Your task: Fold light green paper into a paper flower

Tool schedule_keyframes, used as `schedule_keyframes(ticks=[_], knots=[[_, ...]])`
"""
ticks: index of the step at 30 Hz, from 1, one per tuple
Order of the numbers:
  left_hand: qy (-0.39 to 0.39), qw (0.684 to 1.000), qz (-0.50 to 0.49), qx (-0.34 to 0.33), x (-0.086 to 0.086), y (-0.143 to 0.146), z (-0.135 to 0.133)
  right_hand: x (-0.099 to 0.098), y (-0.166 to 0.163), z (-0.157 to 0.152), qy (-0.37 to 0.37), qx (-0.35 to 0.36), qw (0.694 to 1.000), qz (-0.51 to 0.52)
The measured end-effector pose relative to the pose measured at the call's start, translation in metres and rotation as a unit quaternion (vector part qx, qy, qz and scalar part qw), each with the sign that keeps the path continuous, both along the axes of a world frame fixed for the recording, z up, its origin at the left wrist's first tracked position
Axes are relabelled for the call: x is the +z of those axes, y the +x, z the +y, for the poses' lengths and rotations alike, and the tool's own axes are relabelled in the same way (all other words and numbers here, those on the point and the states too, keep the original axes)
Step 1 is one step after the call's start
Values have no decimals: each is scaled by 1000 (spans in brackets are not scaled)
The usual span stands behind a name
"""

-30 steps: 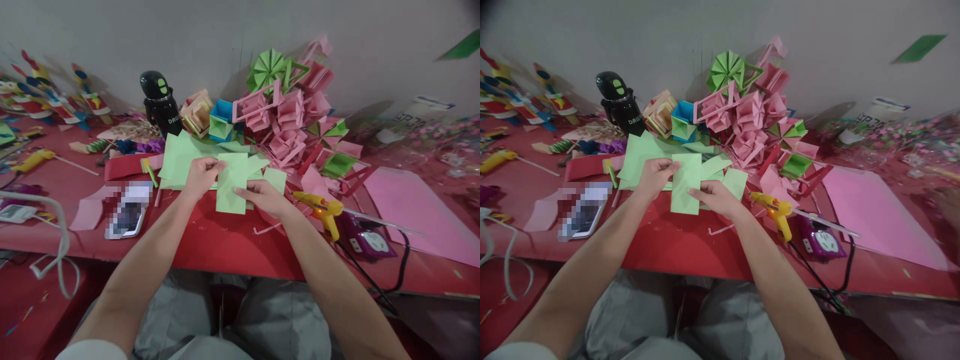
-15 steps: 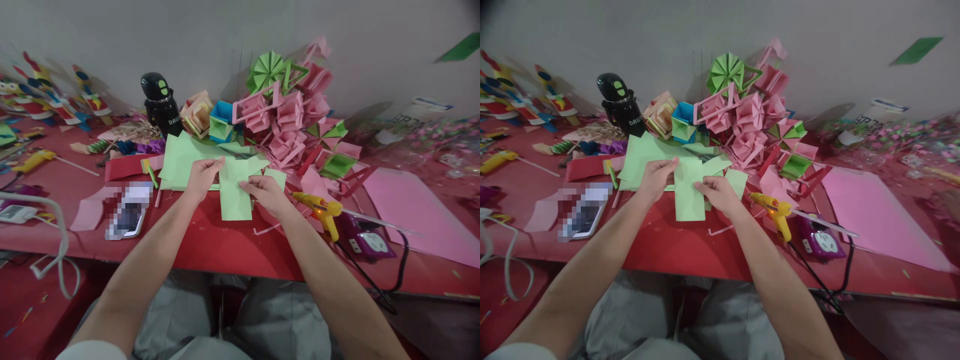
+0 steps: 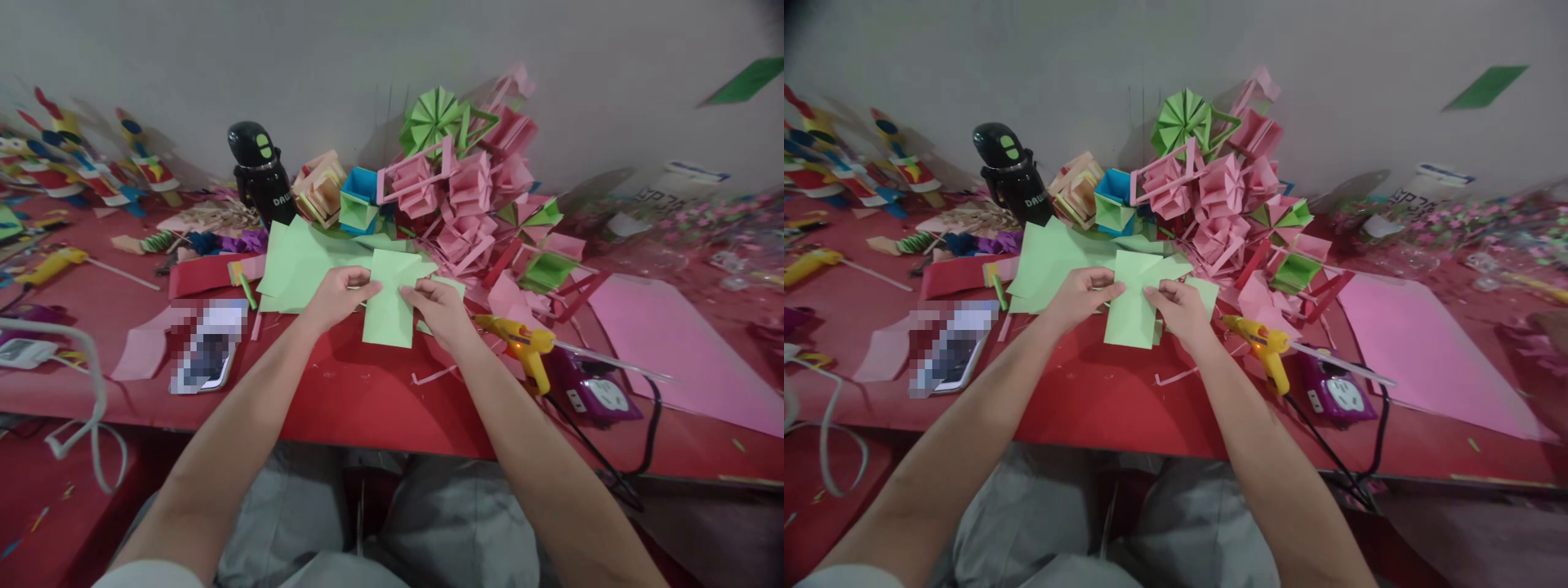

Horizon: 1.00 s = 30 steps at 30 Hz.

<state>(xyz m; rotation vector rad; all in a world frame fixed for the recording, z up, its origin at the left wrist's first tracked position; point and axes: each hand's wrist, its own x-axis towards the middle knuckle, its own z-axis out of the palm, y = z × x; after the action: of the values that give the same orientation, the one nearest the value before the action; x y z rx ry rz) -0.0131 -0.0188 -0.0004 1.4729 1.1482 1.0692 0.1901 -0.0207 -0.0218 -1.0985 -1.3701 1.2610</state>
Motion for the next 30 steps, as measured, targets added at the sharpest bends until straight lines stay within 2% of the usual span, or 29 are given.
schedule_keyframes(ticks=[3,7,12,16,19,22,25,27,30], knots=[[-3,999,-32,-6,0,1,0,-1,0,1,-1,14,999,34],[-9,995,-81,-64,-1,2,1,0,-1,0,23,37,997,69],[-65,986,-145,-59,-1,3,2,3,0,-2,92,-1,996,-17],[-54,980,-177,-67,1,2,2,4,2,-1,166,19,986,-28],[-39,990,-134,-34,-2,1,4,4,2,-1,149,26,988,-17],[6,998,-62,0,-6,0,6,5,2,-3,83,59,994,49],[3,999,-32,22,-7,-2,6,7,1,-4,32,69,993,90],[-6,999,-23,27,-6,-1,4,6,0,-3,41,51,996,57],[-29,998,-37,29,-2,2,2,0,0,1,96,8,995,-28]])
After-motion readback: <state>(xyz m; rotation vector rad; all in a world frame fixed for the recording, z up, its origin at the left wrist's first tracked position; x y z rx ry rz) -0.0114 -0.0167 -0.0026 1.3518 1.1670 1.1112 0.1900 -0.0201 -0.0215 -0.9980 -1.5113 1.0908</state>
